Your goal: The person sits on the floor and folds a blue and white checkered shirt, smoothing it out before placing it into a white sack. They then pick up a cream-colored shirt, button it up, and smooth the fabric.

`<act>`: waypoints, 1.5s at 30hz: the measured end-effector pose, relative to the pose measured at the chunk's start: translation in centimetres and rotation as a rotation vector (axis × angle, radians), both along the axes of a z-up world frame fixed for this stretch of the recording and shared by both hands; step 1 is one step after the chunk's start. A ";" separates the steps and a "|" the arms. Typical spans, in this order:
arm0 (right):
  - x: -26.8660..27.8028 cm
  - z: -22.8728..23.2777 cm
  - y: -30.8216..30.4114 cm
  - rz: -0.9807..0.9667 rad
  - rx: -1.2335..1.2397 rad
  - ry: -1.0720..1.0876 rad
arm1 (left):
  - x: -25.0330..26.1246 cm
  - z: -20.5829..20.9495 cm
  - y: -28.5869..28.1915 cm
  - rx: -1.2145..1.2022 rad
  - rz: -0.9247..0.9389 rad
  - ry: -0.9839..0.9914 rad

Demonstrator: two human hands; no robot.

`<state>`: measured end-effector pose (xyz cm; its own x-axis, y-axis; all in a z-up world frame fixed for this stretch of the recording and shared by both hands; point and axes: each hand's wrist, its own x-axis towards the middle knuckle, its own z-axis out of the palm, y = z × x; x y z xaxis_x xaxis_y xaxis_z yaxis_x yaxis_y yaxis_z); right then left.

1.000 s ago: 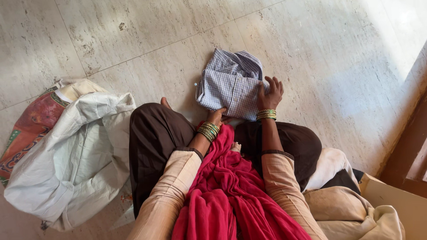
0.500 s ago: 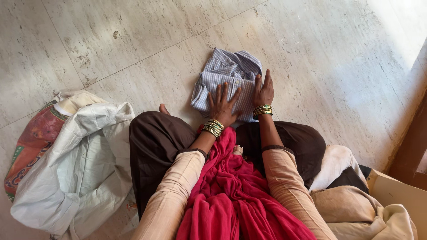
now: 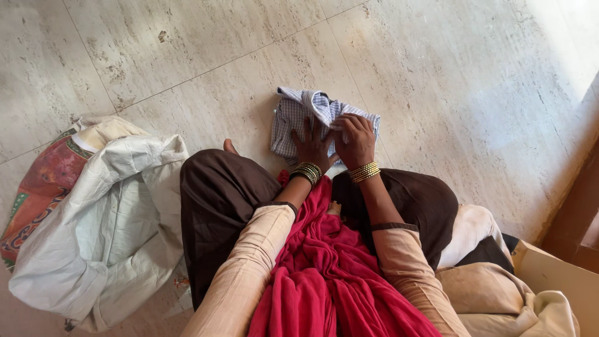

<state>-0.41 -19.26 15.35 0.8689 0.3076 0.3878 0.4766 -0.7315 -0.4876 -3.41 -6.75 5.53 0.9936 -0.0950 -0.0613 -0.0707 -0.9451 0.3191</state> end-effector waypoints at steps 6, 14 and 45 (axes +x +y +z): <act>-0.2 -5.3 -2.3 -0.030 -0.182 0.148 | 0.9 3.8 1.9 -0.017 0.030 0.402; -0.6 -5.6 -1.6 -0.090 -0.002 0.180 | 2.7 2.8 3.4 -0.075 0.044 -0.293; 2.6 -6.5 -0.8 -0.424 -0.261 0.361 | -1.5 -2.2 -0.1 0.051 -0.141 -0.152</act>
